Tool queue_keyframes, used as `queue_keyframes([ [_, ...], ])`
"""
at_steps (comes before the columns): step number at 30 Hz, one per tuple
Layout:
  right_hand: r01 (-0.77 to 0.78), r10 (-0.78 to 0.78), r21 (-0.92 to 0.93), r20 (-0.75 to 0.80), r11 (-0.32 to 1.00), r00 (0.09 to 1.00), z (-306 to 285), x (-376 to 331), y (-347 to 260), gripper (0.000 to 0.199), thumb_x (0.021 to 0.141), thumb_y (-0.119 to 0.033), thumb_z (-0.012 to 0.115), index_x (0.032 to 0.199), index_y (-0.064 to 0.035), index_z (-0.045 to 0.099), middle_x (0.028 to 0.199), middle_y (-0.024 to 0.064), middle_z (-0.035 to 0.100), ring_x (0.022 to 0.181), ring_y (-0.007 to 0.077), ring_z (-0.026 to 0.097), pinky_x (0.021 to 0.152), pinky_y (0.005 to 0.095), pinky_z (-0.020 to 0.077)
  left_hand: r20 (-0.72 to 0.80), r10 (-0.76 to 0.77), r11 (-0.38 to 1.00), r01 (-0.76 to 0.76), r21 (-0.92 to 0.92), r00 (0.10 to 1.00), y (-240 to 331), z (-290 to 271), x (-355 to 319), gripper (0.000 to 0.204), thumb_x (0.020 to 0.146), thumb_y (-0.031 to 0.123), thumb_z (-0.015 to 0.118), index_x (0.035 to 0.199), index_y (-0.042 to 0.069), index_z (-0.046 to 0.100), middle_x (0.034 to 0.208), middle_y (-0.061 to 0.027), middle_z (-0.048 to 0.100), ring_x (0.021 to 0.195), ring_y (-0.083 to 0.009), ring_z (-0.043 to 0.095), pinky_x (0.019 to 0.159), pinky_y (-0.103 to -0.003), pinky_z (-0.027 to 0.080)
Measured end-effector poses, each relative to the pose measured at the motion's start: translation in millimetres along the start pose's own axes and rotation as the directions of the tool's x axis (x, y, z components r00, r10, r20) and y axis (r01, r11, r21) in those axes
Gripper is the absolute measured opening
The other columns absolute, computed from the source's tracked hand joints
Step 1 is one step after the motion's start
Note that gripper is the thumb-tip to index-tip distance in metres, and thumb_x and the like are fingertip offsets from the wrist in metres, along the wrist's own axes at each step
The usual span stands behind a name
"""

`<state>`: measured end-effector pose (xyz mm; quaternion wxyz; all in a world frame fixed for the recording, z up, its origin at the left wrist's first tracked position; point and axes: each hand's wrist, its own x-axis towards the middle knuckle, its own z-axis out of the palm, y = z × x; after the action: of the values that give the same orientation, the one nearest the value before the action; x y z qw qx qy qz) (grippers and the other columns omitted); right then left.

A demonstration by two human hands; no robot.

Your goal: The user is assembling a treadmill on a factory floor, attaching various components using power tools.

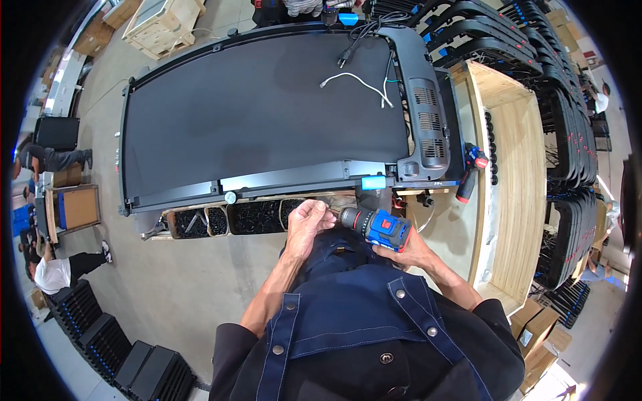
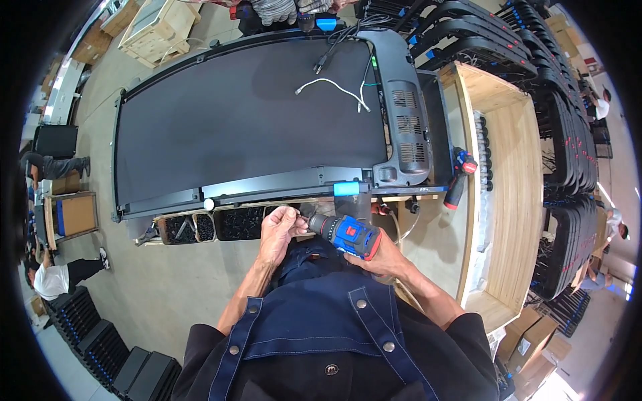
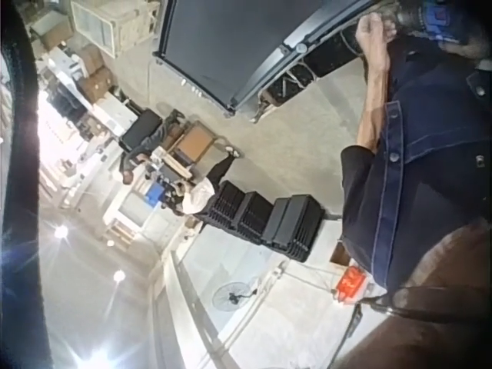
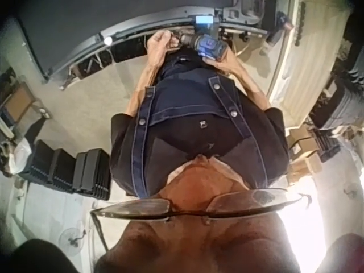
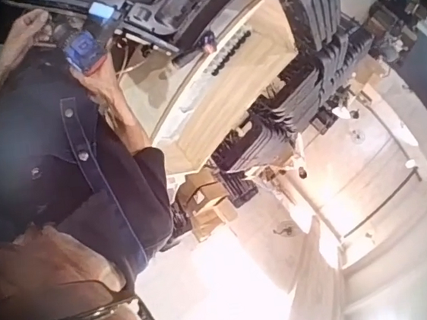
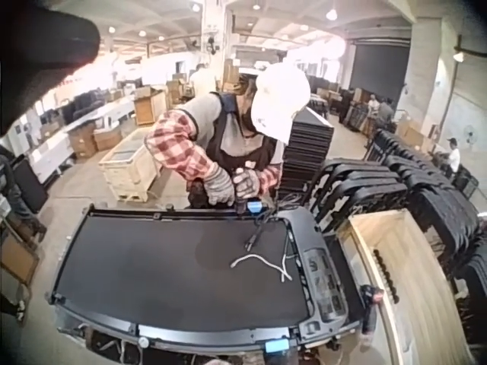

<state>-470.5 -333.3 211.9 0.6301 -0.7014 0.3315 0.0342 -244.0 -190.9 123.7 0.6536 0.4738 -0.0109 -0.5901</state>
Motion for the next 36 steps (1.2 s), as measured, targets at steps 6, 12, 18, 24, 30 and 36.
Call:
queue_keyframes([
  [6, -0.019, 0.017, -0.020, -0.107, 1.000, 0.994, -17.6, 4.9, -29.1, 0.037, 0.076, -0.011, 0.079, 0.108, 0.0009, 0.064, 0.092, 0.0103, 0.069, 0.081, 0.0200, 0.064, 0.082, 0.0349, 0.0544, 0.204, -0.100, 0.951, 0.154, -0.267, 0.974, 6.4, 32.4, 18.5, 0.046, 0.100, 0.042, 0.063, 0.118, -0.001, 0.063, 0.099, -0.0104, 0.071, 0.089, -0.0191, 0.071, 0.080, -0.031, 0.059],
  [12, -0.140, 0.091, -0.467, -0.125, 0.873, 0.988, -47.3, 36.7, -84.8, 0.034, 0.076, -0.014, 0.076, 0.104, 0.0012, 0.064, 0.085, 0.0188, 0.071, 0.077, 0.0321, 0.069, 0.076, 0.0408, 0.0551, 0.325, -0.227, 0.854, 0.348, -0.387, 0.918, -2.7, 51.6, 34.2, 0.039, 0.100, 0.038, 0.064, 0.110, 0.000, 0.064, 0.101, -0.0114, 0.070, 0.092, -0.0202, 0.071, 0.083, -0.032, 0.061],
  [18, -0.168, 0.205, -0.714, -0.036, 0.679, 0.978, -53.4, 70.3, -110.6, 0.030, 0.078, -0.020, 0.077, 0.098, 0.0013, 0.066, 0.083, 0.0217, 0.070, 0.081, 0.0407, 0.069, 0.077, 0.0460, 0.0542, 0.322, -0.247, 0.792, 0.382, -0.476, 0.914, -13.0, 48.6, 47.3, 0.038, 0.100, 0.037, 0.064, 0.109, 0.000, 0.064, 0.100, -0.0121, 0.071, 0.089, -0.0195, 0.071, 0.078, -0.030, 0.063],
  [24, -0.161, 0.241, -0.763, -0.007, 0.626, 0.971, -49.9, 90.3, -115.5, 0.030, 0.077, -0.017, 0.076, 0.100, 0.0001, 0.066, 0.087, 0.0231, 0.071, 0.087, 0.0411, 0.070, 0.082, 0.0460, 0.0558, 0.356, -0.275, 0.763, 0.429, -0.484, 0.893, -16.9, 38.3, 56.0, 0.037, 0.102, 0.036, 0.062, 0.109, -0.001, 0.065, 0.099, -0.0123, 0.071, 0.089, -0.0200, 0.072, 0.079, -0.031, 0.062],
  [30, -0.131, 0.327, -0.844, 0.055, 0.520, 0.943, -48.0, 109.6, -141.3, 0.046, 0.074, -0.012, 0.074, 0.118, -0.0015, 0.066, 0.089, 0.0224, 0.072, 0.089, 0.0405, 0.071, 0.081, 0.0466, 0.0575, 0.389, -0.282, 0.736, 0.458, -0.499, 0.877, -16.5, 33.9, 55.0, 0.037, 0.103, 0.035, 0.060, 0.109, -0.002, 0.066, 0.100, -0.0110, 0.071, 0.093, -0.0192, 0.071, 0.082, -0.031, 0.060],
  [36, 0.087, 0.296, -0.896, 0.234, 0.436, 0.926, -52.2, 128.0, -156.9, 0.061, 0.069, -0.009, 0.075, 0.127, -0.0007, 0.063, 0.101, 0.0215, 0.073, 0.093, 0.0378, 0.072, 0.083, 0.0440, 0.0589, 0.475, -0.293, 0.691, 0.527, -0.495, 0.830, -17.1, 24.2, 62.4, 0.039, 0.103, 0.036, 0.059, 0.110, -0.002, 0.066, 0.100, -0.0107, 0.071, 0.093, -0.0187, 0.070, 0.083, -0.030, 0.059],
])
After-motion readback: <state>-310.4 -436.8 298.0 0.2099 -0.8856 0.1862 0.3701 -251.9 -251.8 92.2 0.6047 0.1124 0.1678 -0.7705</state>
